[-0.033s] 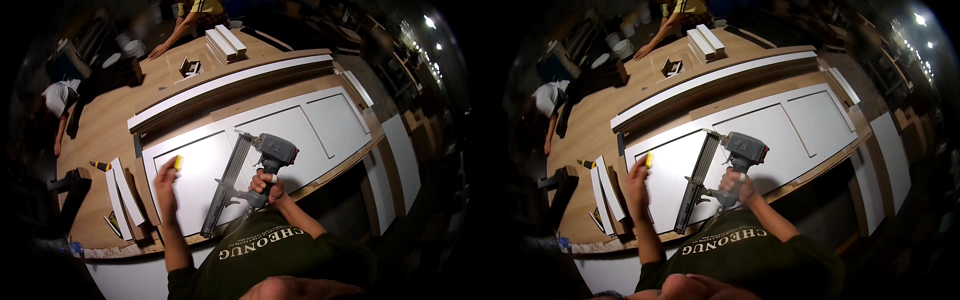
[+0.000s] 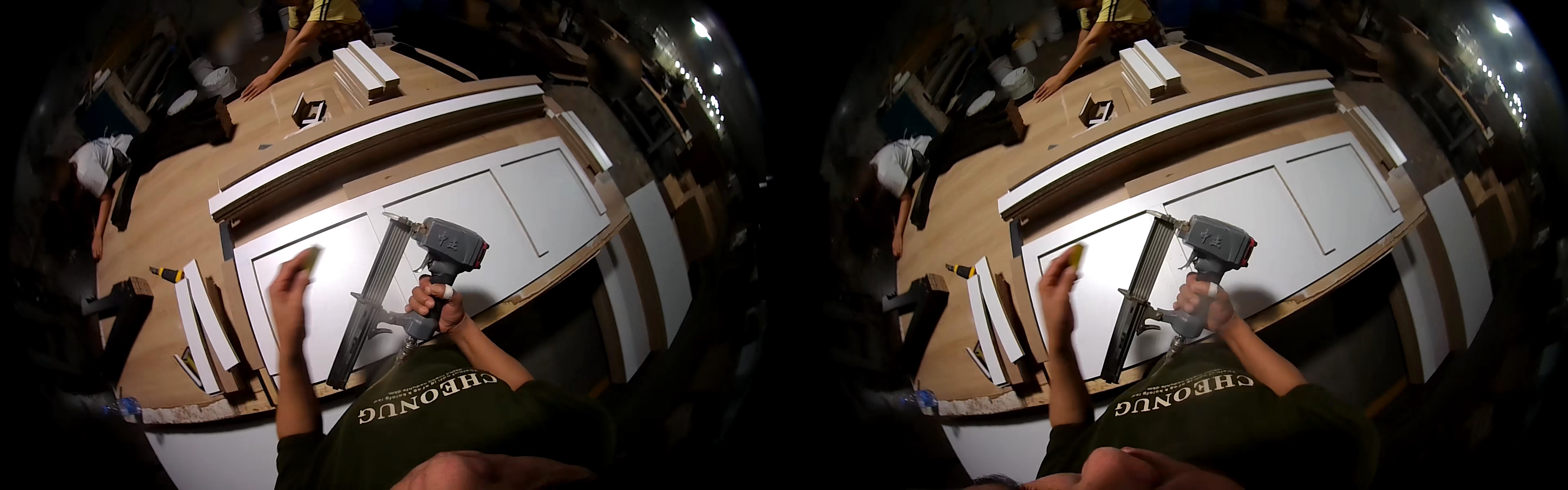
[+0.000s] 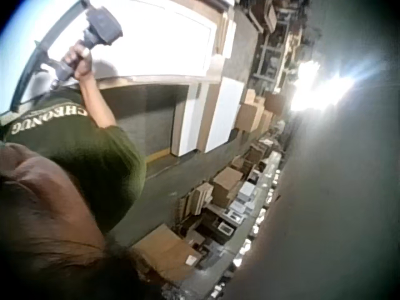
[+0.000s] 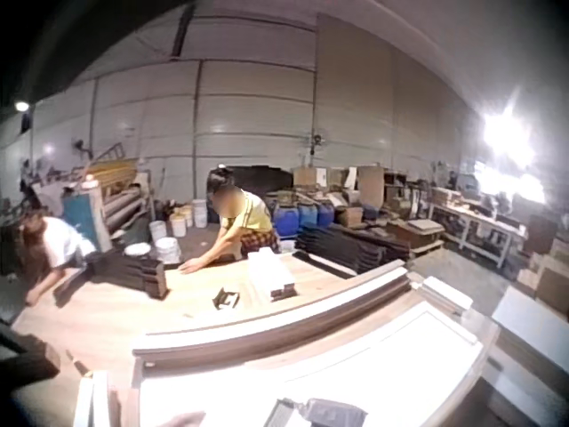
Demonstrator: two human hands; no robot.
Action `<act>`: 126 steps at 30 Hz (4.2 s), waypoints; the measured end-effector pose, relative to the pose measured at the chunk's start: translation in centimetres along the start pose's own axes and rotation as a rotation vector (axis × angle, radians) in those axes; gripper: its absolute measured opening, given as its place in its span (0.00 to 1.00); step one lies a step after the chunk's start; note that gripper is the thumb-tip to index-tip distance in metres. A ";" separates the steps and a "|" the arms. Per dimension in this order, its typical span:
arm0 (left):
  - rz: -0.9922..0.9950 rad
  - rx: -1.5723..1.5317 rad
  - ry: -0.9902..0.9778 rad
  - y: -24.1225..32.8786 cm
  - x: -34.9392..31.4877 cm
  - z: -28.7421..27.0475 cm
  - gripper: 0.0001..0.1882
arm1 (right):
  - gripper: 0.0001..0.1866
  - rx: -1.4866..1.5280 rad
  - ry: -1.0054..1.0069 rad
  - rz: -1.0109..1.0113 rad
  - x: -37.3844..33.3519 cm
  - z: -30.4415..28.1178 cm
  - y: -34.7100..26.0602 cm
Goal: The person positions wood panels into white frames on a table and secures them using a pneumatic nail gun and a hammer.
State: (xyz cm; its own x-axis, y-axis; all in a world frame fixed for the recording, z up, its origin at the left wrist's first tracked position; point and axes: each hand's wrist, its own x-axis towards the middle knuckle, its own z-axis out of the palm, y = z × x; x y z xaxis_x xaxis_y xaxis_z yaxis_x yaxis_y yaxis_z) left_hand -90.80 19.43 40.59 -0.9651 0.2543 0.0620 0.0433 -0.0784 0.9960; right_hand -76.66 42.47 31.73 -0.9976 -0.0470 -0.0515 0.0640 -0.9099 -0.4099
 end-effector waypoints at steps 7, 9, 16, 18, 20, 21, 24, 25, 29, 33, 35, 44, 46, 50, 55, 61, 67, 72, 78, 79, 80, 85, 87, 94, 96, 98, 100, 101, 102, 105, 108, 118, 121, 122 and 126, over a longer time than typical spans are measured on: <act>0.353 0.662 -0.173 -0.6 0.6 12.2 0.11 | 0.05 0.183 -0.001 -0.069 -0.8 -1.4 1.1; 0.423 0.866 -0.219 -0.8 0.7 13.0 0.10 | 0.06 0.196 0.041 -0.079 -0.9 -1.7 1.3; 0.374 0.914 -0.268 -1.0 0.8 15.5 0.07 | 0.06 0.261 0.097 -0.085 -1.5 -2.7 0.7; 0.354 0.892 -0.271 -1.1 0.7 15.8 0.07 | 0.06 0.270 0.097 -0.090 -1.5 -3.0 0.7; 0.370 0.929 -0.282 -1.5 0.7 15.9 0.06 | 0.06 0.283 0.105 -0.096 -1.4 -3.4 0.7; 0.396 0.945 -0.266 -1.8 0.7 16.1 0.06 | 0.06 0.284 0.105 -0.094 -1.4 -3.4 0.7; 0.478 0.997 -0.213 -2.5 1.0 16.4 0.05 | 0.06 0.276 0.116 -0.082 -1.3 -3.4 0.6; 0.509 1.015 -0.194 -2.6 1.1 16.5 0.05 | 0.06 0.264 0.126 -0.078 -1.3 -3.4 0.5; 0.618 1.064 -0.188 -2.8 1.1 16.4 0.04 | 0.06 0.273 0.154 -0.059 -1.0 -3.3 0.8; 0.481 0.977 -0.164 -3.4 1.1 16.7 0.07 | 0.07 0.293 0.188 -0.059 -0.9 -3.8 1.0; 0.331 0.801 -0.176 -1.9 0.6 15.8 0.13 | 0.07 0.327 0.184 -0.056 -1.0 -3.9 0.8; -0.087 0.440 -0.132 -3.2 -5.0 -3.6 0.21 | 0.10 0.349 0.102 -0.162 -0.8 -4.7 -0.4; -0.195 0.091 -0.090 -5.5 -8.2 -4.6 0.39 | 0.10 0.365 0.089 -0.152 -0.6 -4.7 -0.2; -0.281 -0.607 0.044 -7.8 -9.6 -1.4 0.46 | 0.10 0.324 0.098 -0.111 -0.2 -3.9 -0.1; -0.264 -0.656 0.123 -8.1 -9.2 0.5 0.44 | 0.08 0.281 0.051 -0.060 -0.2 -3.5 0.5; -0.266 -0.656 0.154 -8.5 -9.0 0.8 0.42 | 0.08 0.240 0.056 -0.043 -0.4 -3.2 0.7; -0.247 -0.306 0.196 -9.8 -4.7 4.3 0.42 | 0.09 0.160 0.055 -0.003 0.4 -2.5 3.2; -0.424 -0.459 -0.079 -9.0 -4.1 4.8 0.35 | 0.09 0.159 0.082 0.051 0.1 -2.8 2.0; -0.534 -0.207 -0.309 -9.2 -5.6 1.3 0.22 | 0.06 0.084 0.247 0.164 1.0 -2.1 3.3; -0.517 -0.167 -0.268 -9.7 -5.9 0.8 0.22 | 0.06 0.016 0.299 0.210 1.4 -1.8 3.6; -0.495 -0.122 -0.227 -10.0 -6.0 0.2 0.22 | 0.06 -0.051 0.344 0.253 2.0 -1.5 3.8; -0.478 -0.133 -0.057 -11.9 -5.6 -1.8 0.18 | 0.10 -0.337 0.427 0.302 4.4 -1.7 5.6; -0.483 -0.084 -0.123 -13.3 -4.5 -1.3 0.17 | 0.12 -0.363 0.426 0.251 4.5 -4.4 6.0; -0.460 -0.088 -0.184 -21.2 -2.3 -2.3 0.17 | 0.38 -1.003 0.423 0.313 2.5 -1.2 1.6; -0.409 0.141 -0.205 -22.0 -1.9 -3.0 0.18 | 0.34 -1.267 0.402 0.197 1.1 -4.9 1.0; -0.020 0.604 -0.097 -21.3 -2.2 -2.9 0.20 | 0.29 -1.520 0.429 0.231 -0.2 -4.7 -2.4; 0.035 0.700 0.019 -18.9 -2.3 -2.5 0.20 | 0.26 -1.454 0.599 0.106 -2.4 -6.9 -5.1; 0.068 0.693 0.046 -18.4 -2.5 -2.5 0.19 | 0.26 -1.370 0.717 0.074 -3.8 -8.5 -6.4; 0.103 0.690 0.087 -17.1 -2.5 -2.1 0.18 | 0.26 -1.442 0.801 -0.018 -4.9 -9.4 -7.9; 0.059 0.496 0.143 -12.0 -4.0 2.7 0.15 | 0.25 -1.687 1.086 -0.163 -8.8 -12.3 -12.5; 0.107 0.376 0.003 -10.4 -5.0 8.7 0.14 | 0.28 -1.960 1.170 -0.405 -11.1 -14.8 -17.5; -0.070 0.514 -0.498 -18.7 -6.2 38.5 0.23 | 0.23 -1.897 0.956 -0.059 -12.5 -22.6 -27.5; 0.027 0.901 -0.552 -20.6 -7.3 43.9 0.37 | 0.15 -1.687 0.786 -0.122 -12.8 -26.1 -28.9; 0.035 0.968 -0.527 -20.3 -7.6 45.0 0.39 | 0.15 -1.614 0.726 -0.100 -12.3 -26.7 -29.5; 0.106 1.089 -0.415 -20.3 -8.4 49.0 0.44 | 0.16 -1.643 0.628 0.040 -11.8 -25.5 -32.0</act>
State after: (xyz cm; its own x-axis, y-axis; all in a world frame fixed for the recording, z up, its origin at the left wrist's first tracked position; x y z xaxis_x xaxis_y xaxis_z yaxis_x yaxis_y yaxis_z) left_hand -70.93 66.12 22.98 -0.7941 0.6068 -0.0362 0.5108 0.6984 0.5013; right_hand -66.21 82.64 22.19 -0.8594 0.4552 -0.2330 0.4403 0.4269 -0.7899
